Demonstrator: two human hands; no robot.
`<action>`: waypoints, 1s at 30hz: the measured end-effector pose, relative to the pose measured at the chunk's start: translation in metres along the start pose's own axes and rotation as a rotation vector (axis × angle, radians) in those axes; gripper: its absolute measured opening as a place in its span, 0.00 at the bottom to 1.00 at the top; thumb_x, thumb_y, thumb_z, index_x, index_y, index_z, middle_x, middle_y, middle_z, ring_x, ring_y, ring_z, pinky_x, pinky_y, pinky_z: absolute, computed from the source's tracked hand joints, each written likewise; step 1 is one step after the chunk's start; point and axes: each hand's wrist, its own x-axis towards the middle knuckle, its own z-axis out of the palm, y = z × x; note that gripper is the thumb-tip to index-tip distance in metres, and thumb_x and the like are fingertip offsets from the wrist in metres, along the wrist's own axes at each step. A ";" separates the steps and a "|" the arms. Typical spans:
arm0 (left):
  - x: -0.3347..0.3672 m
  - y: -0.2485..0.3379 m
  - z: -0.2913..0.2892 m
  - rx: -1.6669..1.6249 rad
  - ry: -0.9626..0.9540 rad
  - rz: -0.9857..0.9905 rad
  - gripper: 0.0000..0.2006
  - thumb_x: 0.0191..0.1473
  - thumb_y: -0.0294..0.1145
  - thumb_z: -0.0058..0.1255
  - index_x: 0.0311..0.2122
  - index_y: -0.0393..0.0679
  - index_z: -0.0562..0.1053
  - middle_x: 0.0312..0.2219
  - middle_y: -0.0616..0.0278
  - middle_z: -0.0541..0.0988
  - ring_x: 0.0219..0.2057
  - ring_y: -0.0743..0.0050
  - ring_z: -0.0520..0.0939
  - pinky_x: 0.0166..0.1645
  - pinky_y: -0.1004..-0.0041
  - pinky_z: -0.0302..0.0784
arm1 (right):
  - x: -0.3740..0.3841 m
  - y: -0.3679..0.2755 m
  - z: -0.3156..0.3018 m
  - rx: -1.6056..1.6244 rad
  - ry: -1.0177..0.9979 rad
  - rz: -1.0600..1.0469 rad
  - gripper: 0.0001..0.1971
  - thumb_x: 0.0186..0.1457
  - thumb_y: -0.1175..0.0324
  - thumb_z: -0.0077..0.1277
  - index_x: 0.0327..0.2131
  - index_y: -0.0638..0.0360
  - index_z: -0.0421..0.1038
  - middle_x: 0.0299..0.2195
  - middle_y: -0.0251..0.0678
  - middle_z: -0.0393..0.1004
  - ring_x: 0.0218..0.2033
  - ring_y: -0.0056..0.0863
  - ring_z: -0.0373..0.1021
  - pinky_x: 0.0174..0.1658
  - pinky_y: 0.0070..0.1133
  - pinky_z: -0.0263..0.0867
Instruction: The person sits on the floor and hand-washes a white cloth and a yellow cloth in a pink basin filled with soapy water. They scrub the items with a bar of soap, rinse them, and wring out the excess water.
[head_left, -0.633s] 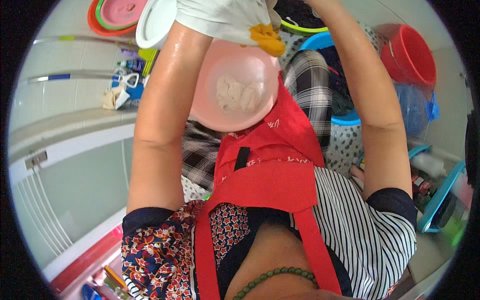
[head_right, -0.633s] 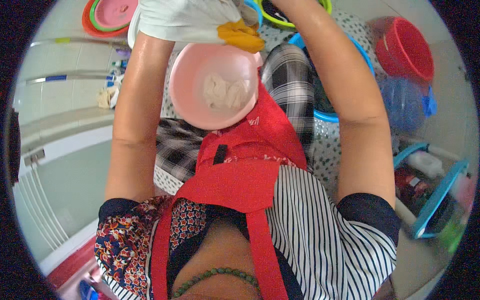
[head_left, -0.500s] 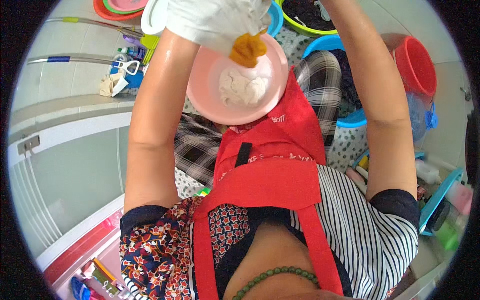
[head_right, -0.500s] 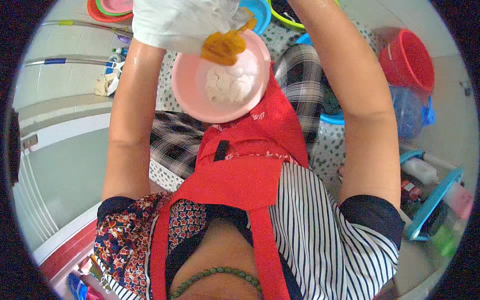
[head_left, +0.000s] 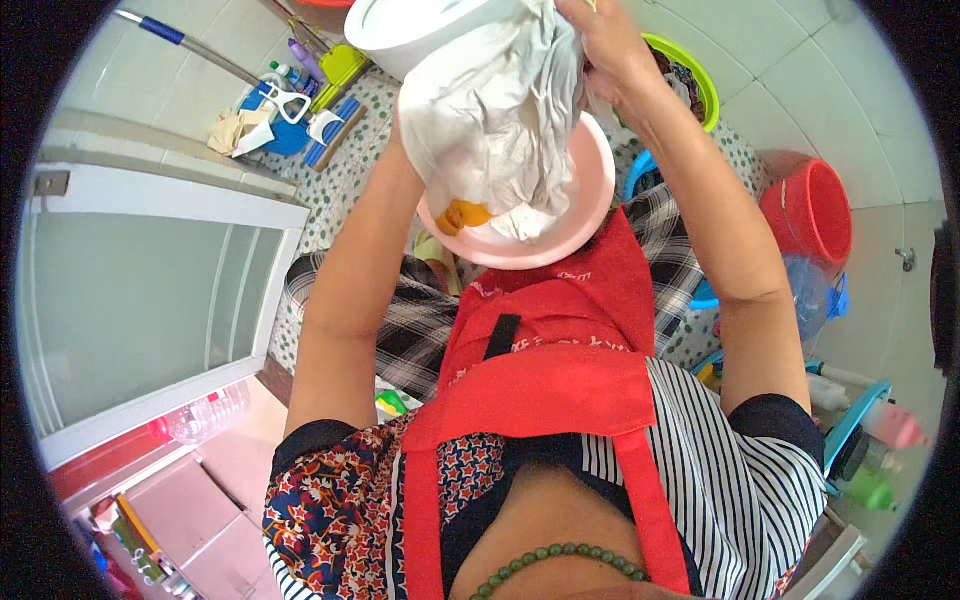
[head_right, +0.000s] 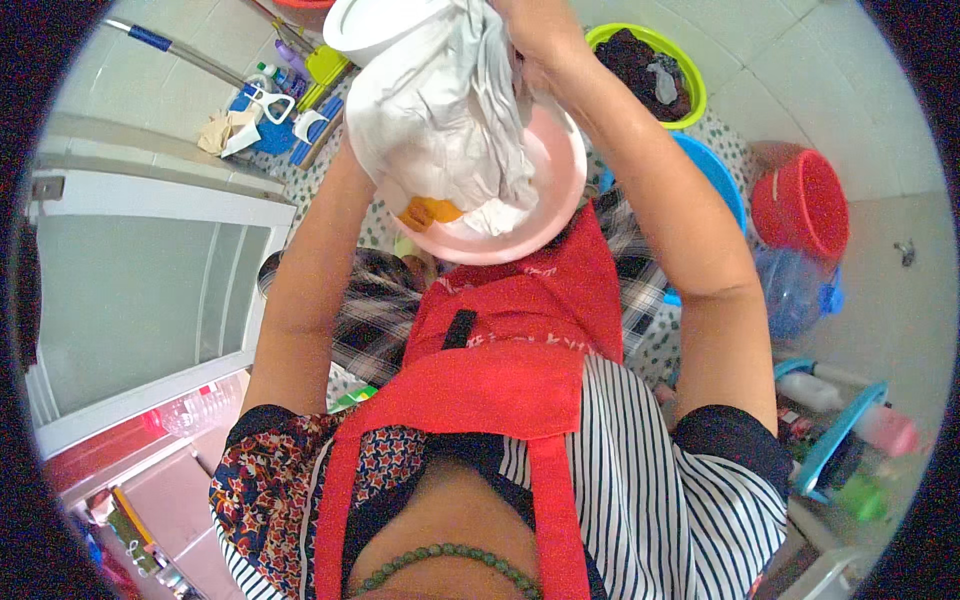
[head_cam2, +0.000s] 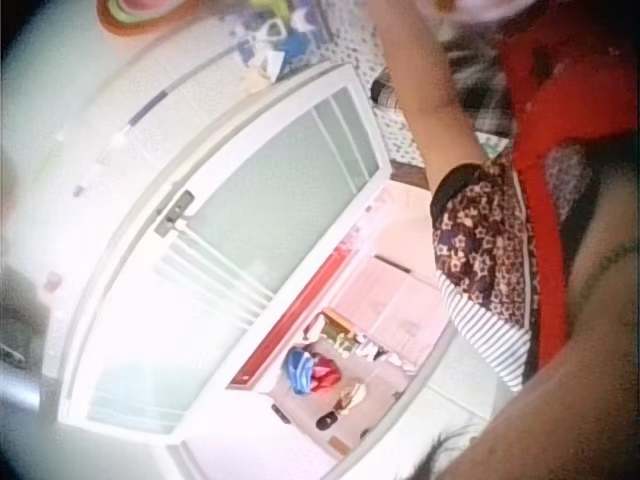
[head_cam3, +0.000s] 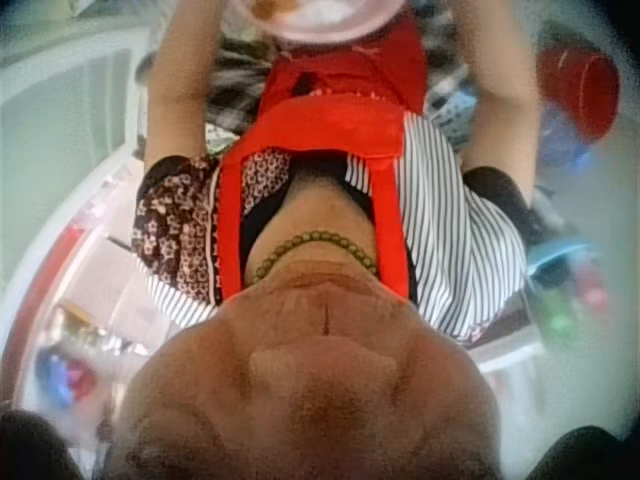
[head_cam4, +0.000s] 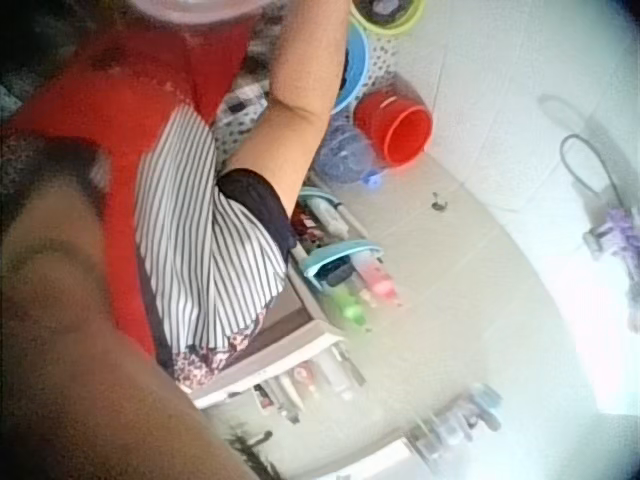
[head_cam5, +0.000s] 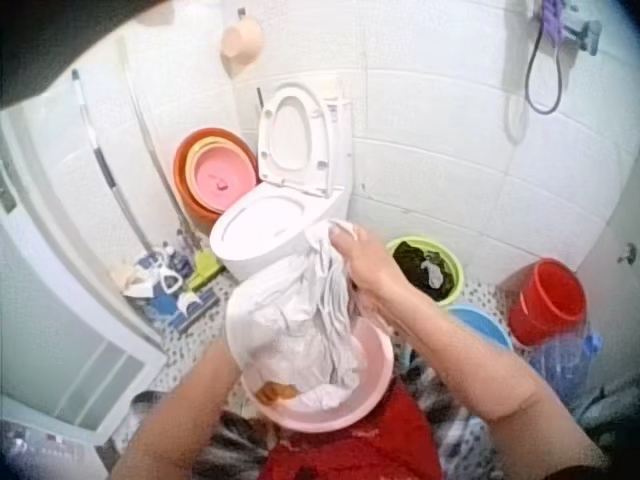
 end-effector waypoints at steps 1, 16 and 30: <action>0.001 0.002 0.000 -0.383 0.067 -0.131 0.22 0.51 0.26 0.47 0.54 0.36 0.64 0.50 0.53 0.70 0.51 0.62 0.72 0.54 0.69 0.68 | 0.003 0.012 -0.004 -0.003 0.021 0.011 0.16 0.61 0.65 0.36 0.46 0.67 0.66 0.40 0.40 0.73 0.41 0.29 0.71 0.45 0.26 0.68; 0.014 0.039 -0.002 -0.247 0.082 -0.231 0.19 0.51 0.33 0.48 0.49 0.38 0.70 0.42 0.51 0.76 0.43 0.55 0.76 0.52 0.63 0.68 | 0.009 0.079 0.007 -0.794 0.110 -0.479 0.18 0.50 0.61 0.53 0.42 0.60 0.66 0.23 0.35 0.70 0.18 0.24 0.67 0.24 0.21 0.65; -0.084 -0.001 0.062 -2.231 0.403 -0.880 0.24 0.59 0.52 0.36 0.53 0.45 0.63 0.51 0.52 0.67 0.48 0.53 0.72 0.52 0.54 0.69 | -0.103 0.161 0.069 -1.436 -0.027 -0.592 0.13 0.48 0.58 0.51 0.29 0.59 0.72 0.24 0.48 0.74 0.29 0.45 0.72 0.42 0.34 0.67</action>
